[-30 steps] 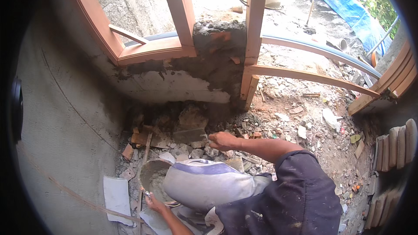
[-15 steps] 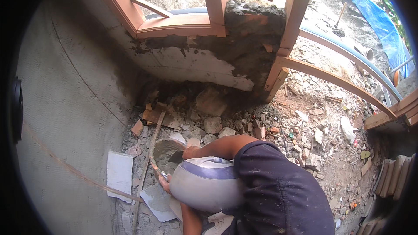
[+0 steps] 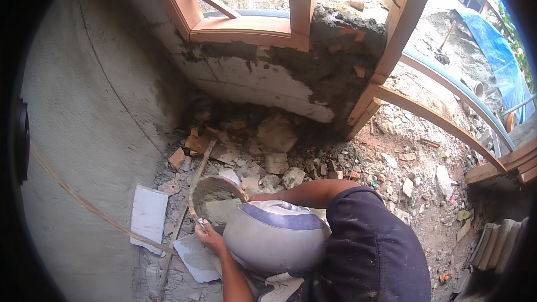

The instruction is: The person scoops plaster from a bucket with a trowel and applies it to the wall around a window frame. They repeatedly smooth the surface and add more material to fill gaps.

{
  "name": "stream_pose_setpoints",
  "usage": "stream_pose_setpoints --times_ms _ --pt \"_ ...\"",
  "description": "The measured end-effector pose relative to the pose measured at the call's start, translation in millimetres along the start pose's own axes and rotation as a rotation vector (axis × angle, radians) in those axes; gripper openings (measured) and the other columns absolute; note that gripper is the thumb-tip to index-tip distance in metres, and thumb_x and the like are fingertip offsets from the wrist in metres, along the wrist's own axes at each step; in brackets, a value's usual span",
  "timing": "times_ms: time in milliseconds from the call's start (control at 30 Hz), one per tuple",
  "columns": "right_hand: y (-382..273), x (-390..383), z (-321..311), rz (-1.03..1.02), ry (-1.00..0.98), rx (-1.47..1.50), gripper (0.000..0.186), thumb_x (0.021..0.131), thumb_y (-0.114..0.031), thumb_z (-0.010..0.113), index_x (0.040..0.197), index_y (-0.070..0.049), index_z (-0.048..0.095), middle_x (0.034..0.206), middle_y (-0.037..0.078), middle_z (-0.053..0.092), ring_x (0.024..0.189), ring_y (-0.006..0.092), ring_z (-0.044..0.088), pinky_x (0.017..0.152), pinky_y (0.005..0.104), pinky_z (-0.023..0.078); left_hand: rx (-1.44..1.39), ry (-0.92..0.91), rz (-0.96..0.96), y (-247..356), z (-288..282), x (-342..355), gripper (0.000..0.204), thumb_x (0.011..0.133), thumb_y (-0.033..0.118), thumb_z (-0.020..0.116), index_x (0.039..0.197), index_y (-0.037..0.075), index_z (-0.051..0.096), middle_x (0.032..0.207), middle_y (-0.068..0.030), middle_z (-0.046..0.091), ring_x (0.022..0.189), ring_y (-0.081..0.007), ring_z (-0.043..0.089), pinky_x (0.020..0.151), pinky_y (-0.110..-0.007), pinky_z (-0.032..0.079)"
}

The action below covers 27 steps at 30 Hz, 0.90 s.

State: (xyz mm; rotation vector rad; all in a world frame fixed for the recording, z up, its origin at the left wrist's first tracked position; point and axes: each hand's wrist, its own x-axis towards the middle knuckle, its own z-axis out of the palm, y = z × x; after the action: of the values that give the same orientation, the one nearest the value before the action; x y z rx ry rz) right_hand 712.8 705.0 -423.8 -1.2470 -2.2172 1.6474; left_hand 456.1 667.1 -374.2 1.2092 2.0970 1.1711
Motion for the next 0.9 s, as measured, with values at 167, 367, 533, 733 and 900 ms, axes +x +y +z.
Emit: stream_pose_setpoints --times_ms 167,367,533,733,900 --pt "-1.7 -80.1 -41.5 0.307 0.234 -0.144 0.038 0.089 -0.03 0.058 0.12 -0.008 0.061 0.108 0.025 0.066 0.106 0.0438 0.063 0.088 0.0504 0.051 -0.014 0.019 -0.04 -3.1 -10.2 11.6 0.044 0.097 0.03 0.062 0.125 -0.003 0.058 0.117 -0.0212 0.065 0.104 -0.0338 0.063 0.091 -0.041 0.048" --pt "-59.7 -158.5 -112.2 0.301 0.219 -0.277 0.037 0.081 -0.029 0.066 0.107 -0.003 0.067 0.094 0.023 0.068 0.091 0.0402 0.066 0.082 0.0472 0.053 -0.025 0.054 0.001 -15.2 -9.2 18.0 0.042 0.097 0.028 0.062 0.125 -0.003 0.059 0.116 -0.023 0.066 0.104 -0.0355 0.064 0.091 -0.041 0.048" --pt "-91.3 -201.7 -176.2 0.345 0.058 -0.025 0.027 0.081 -0.027 0.064 0.089 -0.001 0.067 0.068 0.006 0.061 0.069 0.0175 0.061 0.065 0.035 0.05 -0.059 0.027 0.039 -18.0 -12.6 19.9 0.042 0.096 0.028 0.062 0.125 -0.003 0.059 0.116 -0.0231 0.065 0.104 -0.0363 0.063 0.091 -0.042 0.048" --pt "-51.6 -291.6 -201.6 0.371 0.929 0.447 0.027 0.085 -0.029 0.062 0.076 -0.004 0.064 0.062 0.004 0.058 0.058 0.0136 0.058 0.053 0.0315 0.046 -0.001 0.036 0.026 -17.7 -15.6 17.4 0.045 0.097 0.031 0.061 0.126 -0.003 0.059 0.117 -0.0233 0.065 0.105 -0.0369 0.063 0.091 -0.042 0.048" --pt "-34.6 -336.1 -110.0 0.615 0.886 0.328 0.028 0.085 -0.032 0.063 0.08 -0.004 0.064 0.066 0.005 0.062 0.061 0.0133 0.059 0.057 0.031 0.048 -0.018 0.053 0.04 -24.9 -9.5 21.6 0.046 0.097 0.031 0.06 0.127 -0.004 0.058 0.118 -0.0238 0.065 0.104 -0.037 0.064 0.09 -0.042 0.049"
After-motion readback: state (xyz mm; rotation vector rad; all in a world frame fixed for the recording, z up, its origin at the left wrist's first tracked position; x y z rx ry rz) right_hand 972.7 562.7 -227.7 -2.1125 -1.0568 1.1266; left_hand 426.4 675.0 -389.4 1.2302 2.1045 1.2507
